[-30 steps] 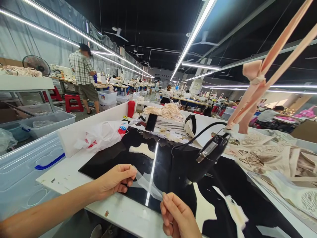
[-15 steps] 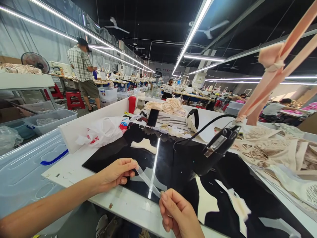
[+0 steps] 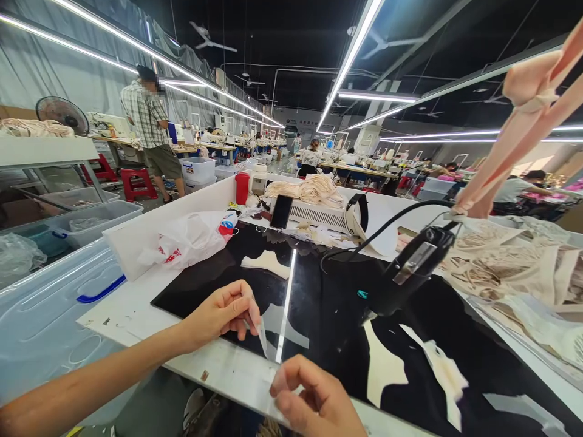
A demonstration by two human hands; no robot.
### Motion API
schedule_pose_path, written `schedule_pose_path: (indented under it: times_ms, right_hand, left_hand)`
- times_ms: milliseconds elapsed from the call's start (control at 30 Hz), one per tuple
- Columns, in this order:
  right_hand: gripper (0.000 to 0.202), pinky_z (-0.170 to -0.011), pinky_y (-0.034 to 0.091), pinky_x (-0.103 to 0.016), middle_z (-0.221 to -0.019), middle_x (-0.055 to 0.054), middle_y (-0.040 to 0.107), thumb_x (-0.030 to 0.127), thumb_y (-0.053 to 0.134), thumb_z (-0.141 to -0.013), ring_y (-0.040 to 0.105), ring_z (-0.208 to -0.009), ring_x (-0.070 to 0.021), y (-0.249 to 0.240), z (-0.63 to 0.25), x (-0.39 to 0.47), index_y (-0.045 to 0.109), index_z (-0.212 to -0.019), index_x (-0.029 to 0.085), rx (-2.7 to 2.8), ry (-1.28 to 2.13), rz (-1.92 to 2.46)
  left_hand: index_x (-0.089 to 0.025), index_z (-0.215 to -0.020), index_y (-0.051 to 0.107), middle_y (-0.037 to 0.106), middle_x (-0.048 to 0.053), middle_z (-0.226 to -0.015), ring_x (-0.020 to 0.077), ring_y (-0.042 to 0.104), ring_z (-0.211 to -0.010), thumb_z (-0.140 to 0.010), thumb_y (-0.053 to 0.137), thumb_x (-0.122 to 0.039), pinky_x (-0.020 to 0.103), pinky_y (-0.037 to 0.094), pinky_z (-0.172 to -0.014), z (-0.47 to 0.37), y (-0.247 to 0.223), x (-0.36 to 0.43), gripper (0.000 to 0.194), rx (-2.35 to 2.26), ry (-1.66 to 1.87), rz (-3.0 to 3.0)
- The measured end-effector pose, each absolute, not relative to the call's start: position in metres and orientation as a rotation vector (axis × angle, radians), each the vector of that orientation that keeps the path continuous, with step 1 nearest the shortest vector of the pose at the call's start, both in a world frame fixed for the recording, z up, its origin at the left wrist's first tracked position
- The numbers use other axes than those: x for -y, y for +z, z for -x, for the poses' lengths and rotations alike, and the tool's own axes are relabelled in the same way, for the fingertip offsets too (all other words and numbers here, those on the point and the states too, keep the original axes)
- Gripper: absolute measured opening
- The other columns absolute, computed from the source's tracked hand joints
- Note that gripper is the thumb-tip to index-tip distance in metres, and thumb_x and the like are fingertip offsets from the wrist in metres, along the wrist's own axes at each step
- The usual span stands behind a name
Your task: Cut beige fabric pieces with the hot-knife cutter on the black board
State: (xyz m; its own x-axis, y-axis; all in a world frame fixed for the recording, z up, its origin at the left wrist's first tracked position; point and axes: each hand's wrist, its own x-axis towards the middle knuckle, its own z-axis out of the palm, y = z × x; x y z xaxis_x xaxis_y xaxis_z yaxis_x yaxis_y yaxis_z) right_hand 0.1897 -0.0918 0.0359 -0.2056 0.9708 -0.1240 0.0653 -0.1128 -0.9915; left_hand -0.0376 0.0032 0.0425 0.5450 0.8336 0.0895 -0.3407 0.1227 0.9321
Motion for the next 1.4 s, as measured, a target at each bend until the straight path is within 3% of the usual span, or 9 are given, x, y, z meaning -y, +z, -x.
schedule_pose_path:
  times_ms: [133,333,467,567,833,1033,1167,1300,1400]
  right_hand:
    - [0.061,-0.060,0.047,-0.027,-0.083,-0.007,0.068,0.080,0.077,-0.075,0.058,-0.076,-0.0186,0.039,-0.194,0.083,0.078,-0.086,0.020,1.013,1.372,1.201]
    - [0.070,-0.074,0.054,-0.032,-0.102,-0.015,0.075,0.078,0.087,-0.065,0.065,-0.093,-0.0246,0.029,-0.174,0.081,0.083,-0.099,0.017,0.898,1.550,1.183]
    - [0.056,-0.088,0.052,-0.034,-0.092,-0.008,0.073,0.070,0.091,-0.067,0.065,-0.092,-0.0225,0.026,-0.157,0.082,0.080,-0.089,0.019,0.843,1.636,1.031]
    - [0.047,-0.085,0.048,-0.029,-0.082,-0.003,0.068,0.065,0.090,-0.072,0.059,-0.084,-0.0180,0.030,-0.156,0.079,0.075,-0.078,0.020,0.897,1.477,1.051]
    - [0.043,-0.068,0.042,-0.027,-0.070,0.001,0.064,0.065,0.076,-0.087,0.055,-0.067,-0.0157,0.047,-0.177,0.066,0.071,-0.080,0.023,1.338,1.211,1.226]
    - [0.044,-0.066,0.046,-0.028,-0.075,0.000,0.068,0.066,0.072,-0.090,0.058,-0.064,-0.0155,0.043,-0.185,0.051,0.070,-0.092,0.023,1.411,1.180,1.268]
    - [0.051,-0.067,0.051,-0.029,-0.084,0.000,0.069,0.071,0.070,-0.088,0.059,-0.065,-0.0160,0.033,-0.185,0.053,0.062,-0.112,0.026,1.264,1.088,1.278]
    - [0.044,-0.062,0.049,-0.027,-0.077,0.000,0.064,0.068,0.076,-0.084,0.056,-0.065,-0.0164,0.027,-0.188,0.054,0.072,-0.094,0.025,1.346,0.989,1.392]
    - [0.038,-0.060,0.048,-0.028,-0.081,-0.002,0.067,0.063,0.071,-0.091,0.057,-0.063,-0.0165,0.023,-0.196,0.046,0.079,-0.094,0.027,1.505,0.850,1.452]
  left_hand:
    - [-0.019,-0.086,0.048,0.072,0.003,-0.075,0.0136,0.071,-0.071,-0.094,0.075,-0.055,0.025,0.055,-0.067,0.039,0.052,0.002,0.046,-0.335,0.944,-1.291]
    - [-0.018,-0.088,0.054,0.074,0.008,-0.080,0.0194,0.072,-0.079,-0.098,0.070,-0.055,0.035,0.056,-0.078,0.038,0.060,0.012,0.042,-0.323,0.895,-1.439]
    - [-0.018,-0.088,0.056,0.075,0.009,-0.083,0.0204,0.073,-0.084,-0.097,0.072,-0.054,0.035,0.056,-0.081,0.037,0.059,0.017,0.040,-0.303,0.822,-1.442]
    - [-0.016,-0.088,0.059,0.075,0.010,-0.086,0.0204,0.073,-0.089,-0.095,0.072,-0.056,0.035,0.056,-0.086,0.039,0.056,0.018,0.043,-0.365,0.785,-1.457]
    - [-0.018,-0.105,0.060,0.070,0.008,-0.113,0.0198,0.076,-0.085,-0.084,0.076,-0.066,0.029,0.057,-0.070,0.032,0.050,0.007,0.055,-0.664,0.739,-1.338]
    - [-0.016,-0.089,0.067,0.071,0.002,-0.080,0.0147,0.068,-0.072,-0.083,0.079,-0.044,0.027,0.053,-0.072,0.021,0.051,0.004,0.031,-0.692,0.642,-1.422]
    - [-0.017,-0.085,0.064,0.070,0.002,-0.077,0.0127,0.063,-0.059,-0.082,0.075,-0.046,0.026,0.050,-0.061,0.015,0.047,0.000,0.031,-0.839,0.660,-1.358]
    - [-0.017,-0.089,0.066,0.071,0.002,-0.079,0.0121,0.060,-0.057,-0.084,0.072,-0.048,0.025,0.048,-0.057,0.014,0.043,-0.007,0.032,-0.934,0.653,-1.419]
    - [-0.018,-0.094,0.068,0.072,0.003,-0.083,0.0130,0.061,-0.061,-0.091,0.066,-0.049,0.024,0.047,-0.058,0.015,0.044,-0.011,0.031,-0.959,0.616,-1.503]
